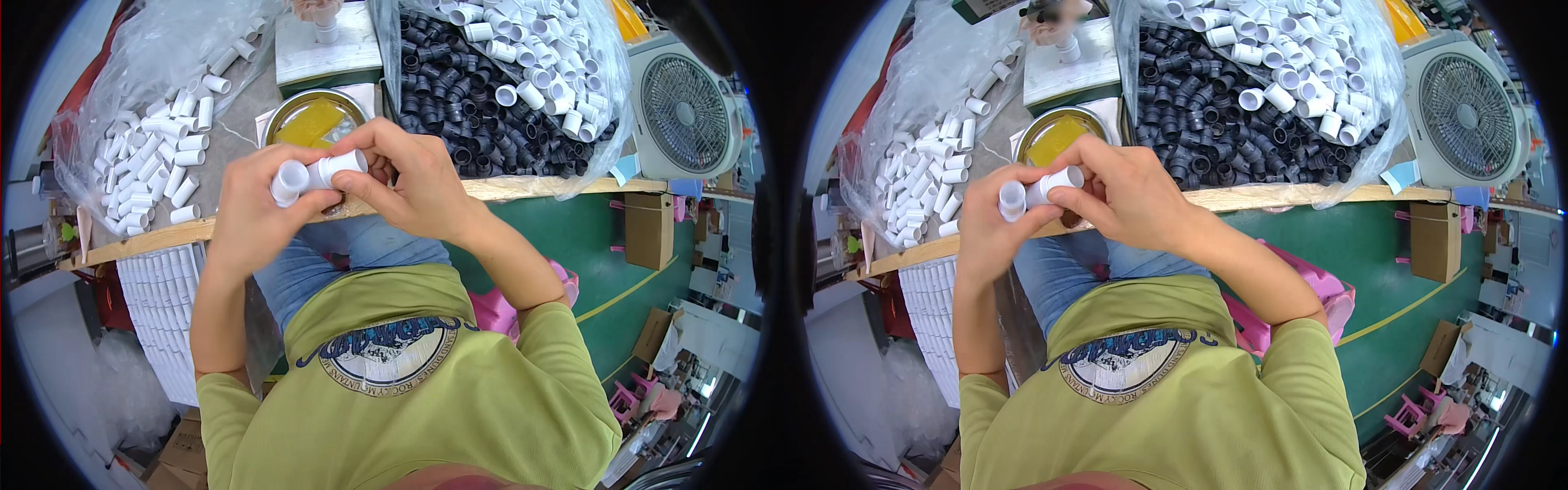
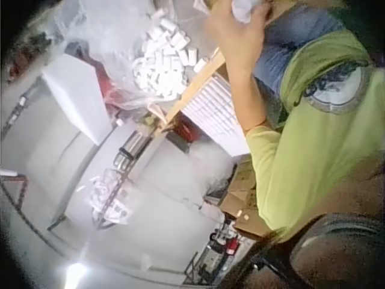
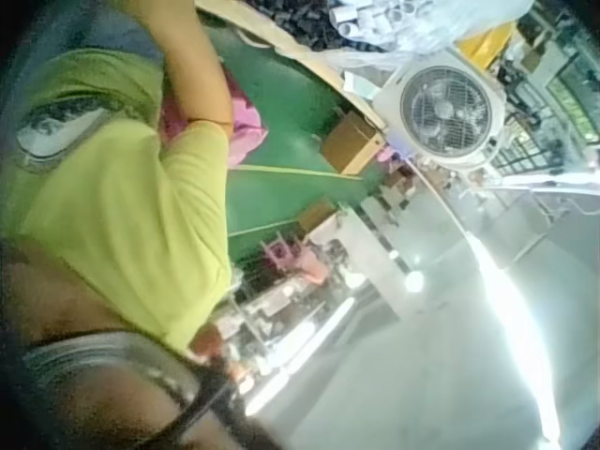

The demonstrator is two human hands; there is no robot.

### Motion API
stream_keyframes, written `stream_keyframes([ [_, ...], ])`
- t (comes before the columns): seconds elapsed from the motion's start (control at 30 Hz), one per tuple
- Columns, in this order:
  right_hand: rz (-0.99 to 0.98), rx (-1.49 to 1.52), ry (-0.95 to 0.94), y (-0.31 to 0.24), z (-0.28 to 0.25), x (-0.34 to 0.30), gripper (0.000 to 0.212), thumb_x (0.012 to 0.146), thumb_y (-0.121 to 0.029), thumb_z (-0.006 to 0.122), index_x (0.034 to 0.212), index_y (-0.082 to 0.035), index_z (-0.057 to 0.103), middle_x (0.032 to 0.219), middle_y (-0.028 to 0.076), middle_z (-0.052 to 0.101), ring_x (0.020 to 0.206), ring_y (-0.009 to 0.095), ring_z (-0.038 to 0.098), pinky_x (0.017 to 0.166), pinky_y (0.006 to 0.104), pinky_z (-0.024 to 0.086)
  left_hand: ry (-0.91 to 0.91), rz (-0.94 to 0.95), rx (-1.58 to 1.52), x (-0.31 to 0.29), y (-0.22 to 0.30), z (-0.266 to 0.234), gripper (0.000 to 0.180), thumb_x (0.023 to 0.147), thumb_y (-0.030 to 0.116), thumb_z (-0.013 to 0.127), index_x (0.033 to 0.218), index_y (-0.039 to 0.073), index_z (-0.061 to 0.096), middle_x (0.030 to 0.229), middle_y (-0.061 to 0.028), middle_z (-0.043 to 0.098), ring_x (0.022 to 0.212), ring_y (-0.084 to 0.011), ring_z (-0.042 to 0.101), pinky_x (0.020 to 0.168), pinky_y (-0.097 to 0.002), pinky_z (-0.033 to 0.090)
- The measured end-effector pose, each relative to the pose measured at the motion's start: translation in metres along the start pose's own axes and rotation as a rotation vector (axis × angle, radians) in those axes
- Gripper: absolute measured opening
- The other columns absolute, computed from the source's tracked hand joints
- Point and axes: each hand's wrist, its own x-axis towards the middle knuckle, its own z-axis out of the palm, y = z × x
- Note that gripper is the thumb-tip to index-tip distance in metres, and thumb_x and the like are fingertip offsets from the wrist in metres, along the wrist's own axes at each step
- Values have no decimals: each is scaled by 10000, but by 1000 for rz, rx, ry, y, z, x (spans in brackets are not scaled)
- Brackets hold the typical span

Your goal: The recorder is assembling small valve components by dipping parts in a lubricant or sealant and fitting white plastic sleeves over black components.

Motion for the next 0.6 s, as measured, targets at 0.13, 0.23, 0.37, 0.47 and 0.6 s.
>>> stream_keyframes([
  [0.13, 146, 149, 75, -10, -5, -9, 216, 828, -131, 711, 1002, -32, 631, 686, 30, 559, 520, 85, 503, 474, 225, 388, 137, 236, 217, -8, 8, 15, 347, 695, 41, 788, 1001, -38, 646, 824, -98, 684, 682, -152, 639, 583, -285, 493],
  [0.23, -119, 82, -100, -16, -18, -17, 241, 848, -215, 685, 975, -36, 586, 679, 82, 573, 564, 227, 585, 519, 342, 455, -242, -418, -627, -19, 19, 1, 324, 716, 45, 795, 988, -54, 648, 782, -114, 682, 608, -162, 629, 538, -264, 487],
  [0.37, -641, 108, -171, -27, -15, -26, 188, 829, -187, 674, 940, -63, 587, 774, 66, 524, 650, 230, 541, 546, 328, 420, -765, -574, -1205, -31, 7, 0, 335, 825, 194, 711, 954, -103, 629, 759, -161, 680, 558, -192, 657, 460, -259, 505],
  [0.47, -834, -1, -308, -43, -17, -39, 262, 787, -147, 726, 1016, -70, 624, 868, 68, 580, 687, 176, 565, 555, 290, 428, -1072, -450, -1251, -53, -11, 20, 421, 840, 279, 696, 959, -116, 614, 745, -166, 678, 558, -196, 666, 450, -265, 512],
  [0.6, -929, -58, -220, -36, -17, -37, 300, 764, -176, 741, 1011, -60, 616, 829, 62, 575, 650, 172, 558, 542, 287, 437, -1043, -207, -1137, -52, -12, 23, 337, 799, 172, 753, 964, -82, 605, 778, -120, 679, 626, -164, 663, 494, -264, 505],
])
